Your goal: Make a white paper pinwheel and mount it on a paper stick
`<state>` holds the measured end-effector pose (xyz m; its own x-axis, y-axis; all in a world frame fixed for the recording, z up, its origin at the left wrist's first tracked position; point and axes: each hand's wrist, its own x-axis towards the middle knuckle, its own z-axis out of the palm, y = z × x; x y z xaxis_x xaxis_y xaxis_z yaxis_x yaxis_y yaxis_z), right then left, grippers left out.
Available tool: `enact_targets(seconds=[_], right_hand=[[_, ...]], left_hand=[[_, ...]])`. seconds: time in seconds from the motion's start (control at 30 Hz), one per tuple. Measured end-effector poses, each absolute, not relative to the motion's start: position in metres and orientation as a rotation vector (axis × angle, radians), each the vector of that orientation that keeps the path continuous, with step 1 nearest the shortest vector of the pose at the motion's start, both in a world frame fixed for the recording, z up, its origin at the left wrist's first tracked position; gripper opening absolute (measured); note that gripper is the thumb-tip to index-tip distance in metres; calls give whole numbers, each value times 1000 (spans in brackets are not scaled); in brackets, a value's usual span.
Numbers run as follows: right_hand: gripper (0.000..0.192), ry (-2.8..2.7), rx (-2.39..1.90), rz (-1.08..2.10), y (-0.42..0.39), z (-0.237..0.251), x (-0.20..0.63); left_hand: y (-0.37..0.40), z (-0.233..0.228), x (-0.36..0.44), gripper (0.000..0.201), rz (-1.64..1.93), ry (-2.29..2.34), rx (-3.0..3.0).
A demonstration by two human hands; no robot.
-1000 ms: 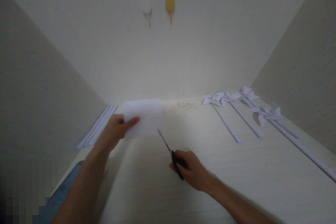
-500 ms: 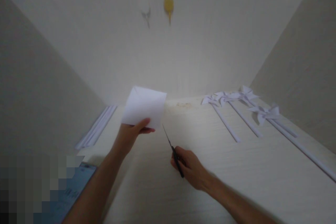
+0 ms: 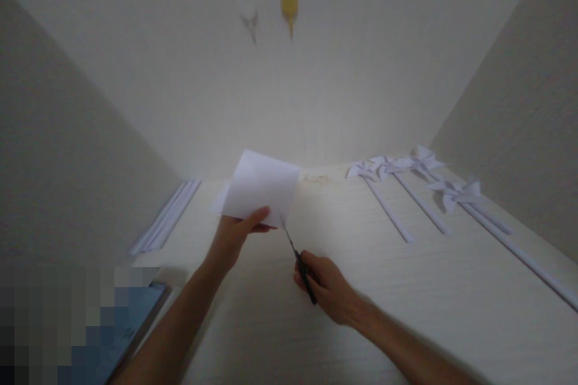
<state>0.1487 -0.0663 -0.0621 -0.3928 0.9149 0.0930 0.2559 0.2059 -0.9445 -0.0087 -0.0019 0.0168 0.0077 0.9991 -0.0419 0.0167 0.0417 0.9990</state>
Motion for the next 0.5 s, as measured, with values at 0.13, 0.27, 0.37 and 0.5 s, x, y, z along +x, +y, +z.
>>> enact_targets(seconds=[0.13,0.27,0.37,0.5], right_hand=[[36,-1789,-1101,1200,-67,-63,149],[37,-1795,-1101,1200,-66,-63,150],[38,-1797,-1106,1199,-66,-63,149],[41,-1811,-1114,1174,-65,-62,149]], left_hand=[[-2,16,-8,28,1180,1231,1178],[-2,17,-8,30,1197,1214,1161],[-3,17,-8,31,1203,1214,1154],[-3,17,-7,30,1202,1216,1157]])
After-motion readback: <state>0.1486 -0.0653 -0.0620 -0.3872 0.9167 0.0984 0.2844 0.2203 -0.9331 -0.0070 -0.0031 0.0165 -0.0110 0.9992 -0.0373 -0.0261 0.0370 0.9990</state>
